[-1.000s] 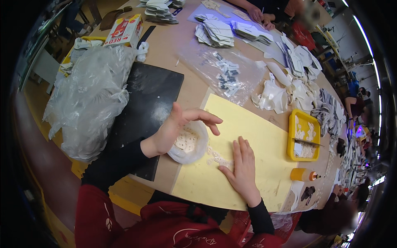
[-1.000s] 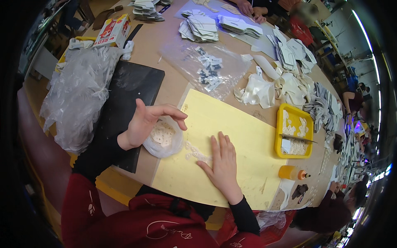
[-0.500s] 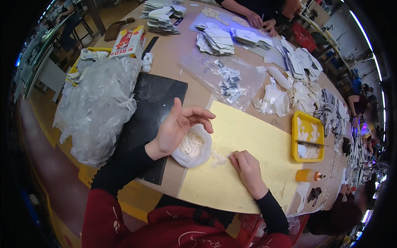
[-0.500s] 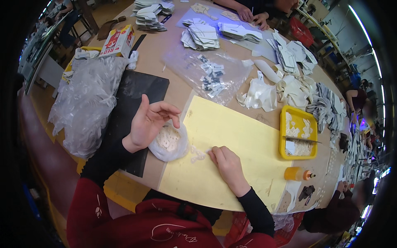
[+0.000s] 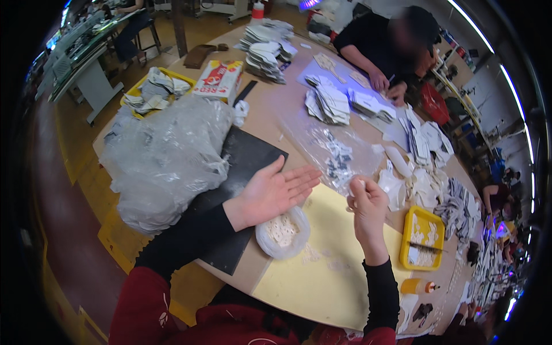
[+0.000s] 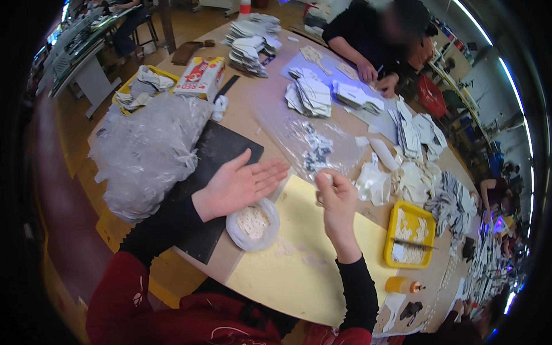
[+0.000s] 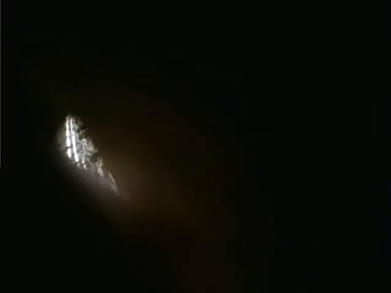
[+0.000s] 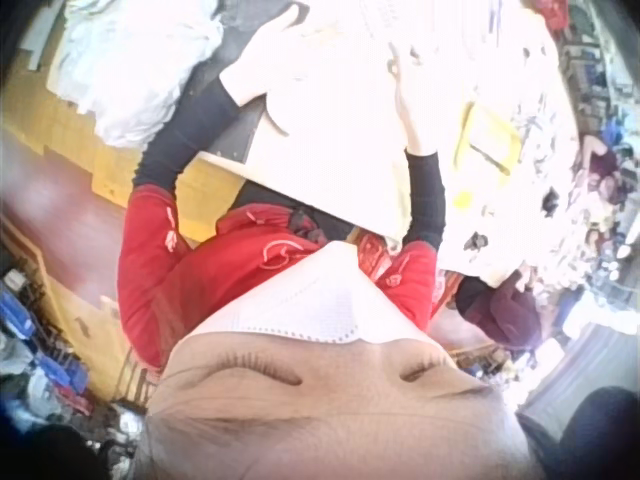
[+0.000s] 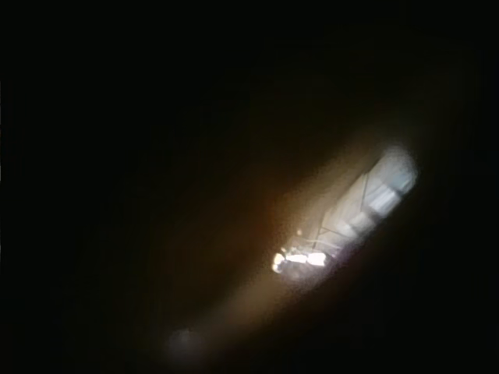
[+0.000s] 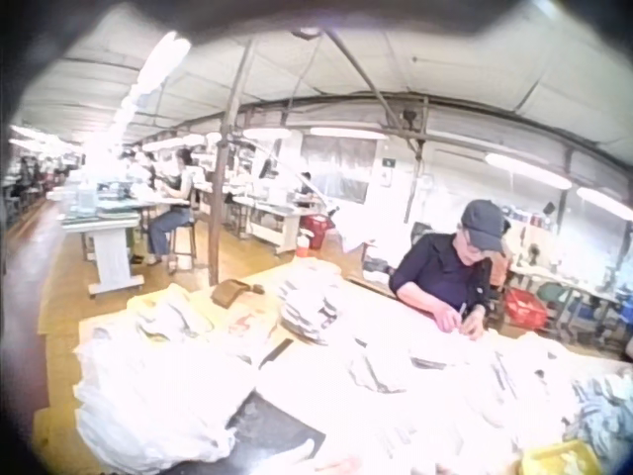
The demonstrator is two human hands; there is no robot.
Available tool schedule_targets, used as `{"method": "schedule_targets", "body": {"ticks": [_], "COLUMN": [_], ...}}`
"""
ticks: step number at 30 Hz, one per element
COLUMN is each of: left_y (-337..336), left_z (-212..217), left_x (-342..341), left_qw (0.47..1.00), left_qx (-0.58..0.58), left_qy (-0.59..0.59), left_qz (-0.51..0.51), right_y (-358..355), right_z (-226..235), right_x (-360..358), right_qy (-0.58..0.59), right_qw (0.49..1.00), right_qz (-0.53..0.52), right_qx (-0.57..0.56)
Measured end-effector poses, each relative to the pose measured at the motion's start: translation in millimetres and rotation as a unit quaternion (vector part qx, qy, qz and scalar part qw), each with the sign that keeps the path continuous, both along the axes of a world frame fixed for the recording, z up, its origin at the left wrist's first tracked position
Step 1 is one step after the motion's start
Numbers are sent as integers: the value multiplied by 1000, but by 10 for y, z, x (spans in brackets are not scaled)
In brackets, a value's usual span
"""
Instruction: The person picks small white decorative pieces from a plastic bag and arranges them on a yellow board. They repeatedly pick up pieces, place them in patterns, and adjust positions by hand. The person also moves pieces between the board and a small container.
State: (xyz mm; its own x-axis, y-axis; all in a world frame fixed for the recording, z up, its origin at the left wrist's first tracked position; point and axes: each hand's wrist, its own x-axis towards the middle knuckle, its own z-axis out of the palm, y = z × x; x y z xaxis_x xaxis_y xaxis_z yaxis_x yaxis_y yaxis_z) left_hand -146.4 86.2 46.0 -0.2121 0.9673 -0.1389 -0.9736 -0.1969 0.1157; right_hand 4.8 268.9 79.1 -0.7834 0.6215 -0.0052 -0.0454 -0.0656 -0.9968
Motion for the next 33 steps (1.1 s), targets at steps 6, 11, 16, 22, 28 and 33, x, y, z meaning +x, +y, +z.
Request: {"method": "schedule_targets", "body": {"ticks": [6, 11, 16, 22, 28, 33], "left_y": [39, 68, 125, 100, 73, 107], "left_z": [-610, -626, -724, -223, -421, -226], "left_x": [-147, -215, -286, -133, -115, -104], "left_qw": [977, 988, 985, 993, 967, 992], "left_qx": [205, 91, 159, 32, 219, 94], "left_qy": [-60, -114, -60, -57, -126, -74], "left_qz": [-2, 59, 40, 99, 25, 38], "right_y": [-401, -322, -159, -127, -271, -216], "right_z": [134, 147, 295, 367, 182, 209], "right_x": [-962, -1241, -1184, -942, -790, -694], "right_qy": [83, 25, 26, -13, -43, -73], "right_qw": [868, 784, 774, 835, 868, 919], "right_qz": [320, 443, 460, 287, 211, 188], "right_qx": [371, 435, 434, 469, 447, 338]}}
